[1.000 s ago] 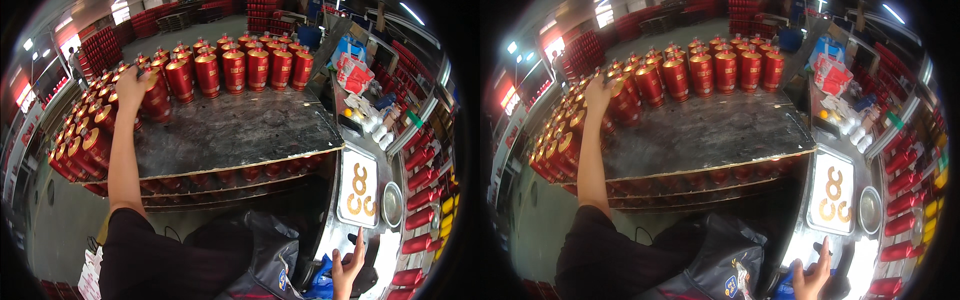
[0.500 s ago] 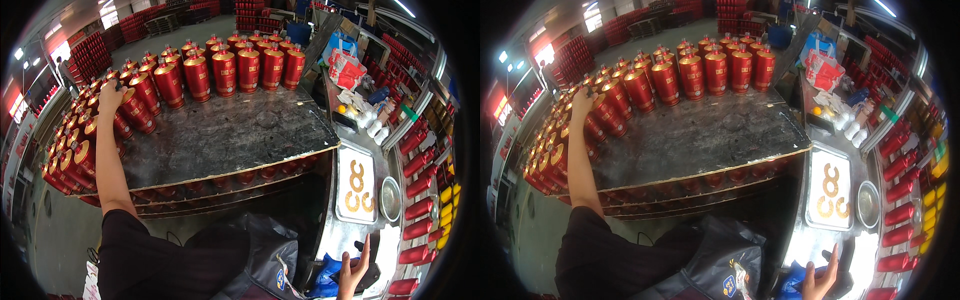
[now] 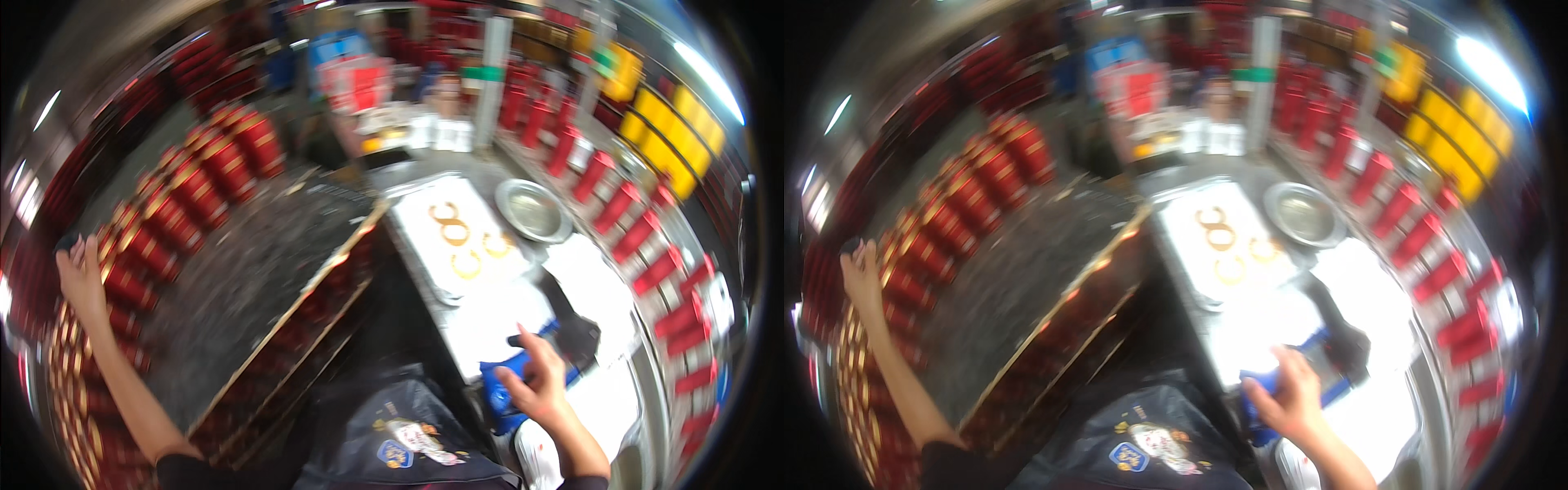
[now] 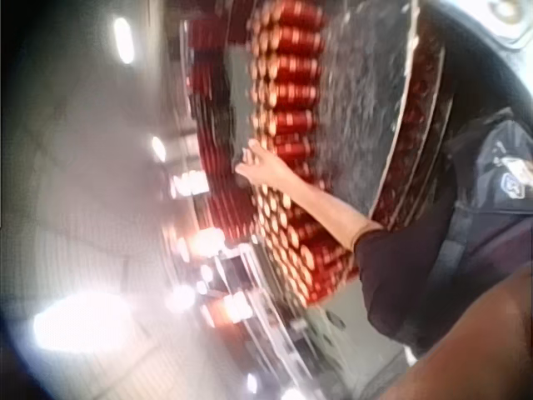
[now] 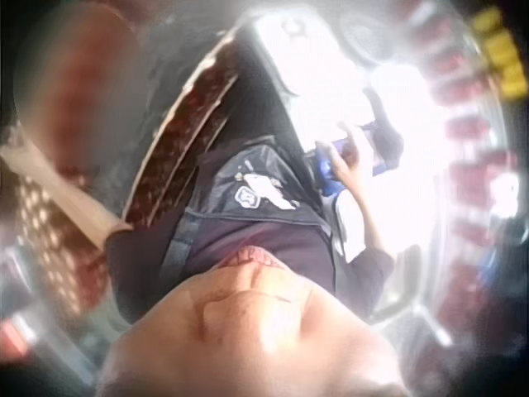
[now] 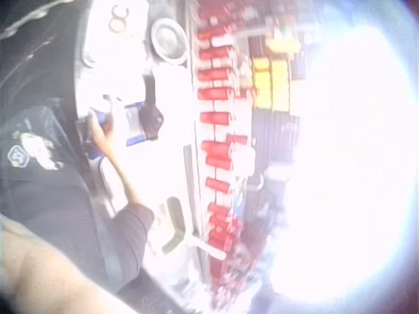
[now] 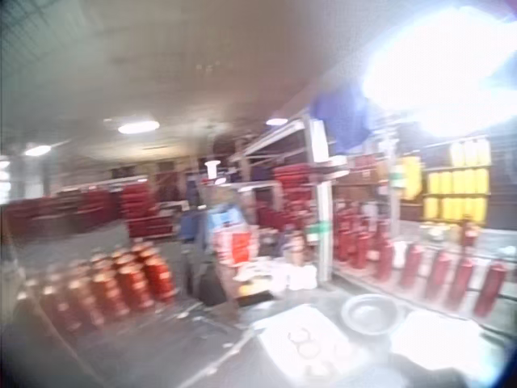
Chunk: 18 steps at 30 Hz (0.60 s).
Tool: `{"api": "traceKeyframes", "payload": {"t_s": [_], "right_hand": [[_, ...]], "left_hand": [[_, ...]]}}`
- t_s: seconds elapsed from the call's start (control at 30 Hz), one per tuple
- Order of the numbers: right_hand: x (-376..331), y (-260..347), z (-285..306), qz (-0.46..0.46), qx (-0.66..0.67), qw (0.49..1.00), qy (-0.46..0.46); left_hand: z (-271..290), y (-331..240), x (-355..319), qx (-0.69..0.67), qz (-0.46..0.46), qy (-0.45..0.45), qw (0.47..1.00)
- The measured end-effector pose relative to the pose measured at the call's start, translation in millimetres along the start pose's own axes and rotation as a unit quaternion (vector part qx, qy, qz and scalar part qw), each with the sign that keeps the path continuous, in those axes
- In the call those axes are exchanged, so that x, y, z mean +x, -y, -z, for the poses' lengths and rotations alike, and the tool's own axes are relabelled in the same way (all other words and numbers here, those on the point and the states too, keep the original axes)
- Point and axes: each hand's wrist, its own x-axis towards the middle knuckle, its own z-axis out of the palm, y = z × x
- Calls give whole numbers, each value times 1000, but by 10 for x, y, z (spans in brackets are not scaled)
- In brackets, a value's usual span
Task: The person picks up a red cylindrical container, wipes its surface with a blue cloth, and applies a gold crescent-shaped sticker to the neck. They smooth the sticker with fingers and a cloth, then place the container back on a rack. The process repeats with another container.
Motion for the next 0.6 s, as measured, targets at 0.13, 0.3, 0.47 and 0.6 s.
{"api": "traceKeyframes", "payload": {"t_s": [0.13, 0.3, 0.47, 0.6], "right_hand": [[-233, 59, 261, -57, 5, 998, 17], [-738, -22, 512, -173, -9, 983, -58], [-1239, -175, 410, -374, 52, 890, -255], [-1478, -271, 285, -574, 172, 729, -331]], "left_hand": [[-1711, -1695, -381, -306, -81, 219, 923], [-3505, -4033, -1778, -483, -151, 480, 717], [-5246, -6162, -2989, -432, -217, 469, 739], [-6455, -7334, -3549, -398, -18, 464, 791]]}}
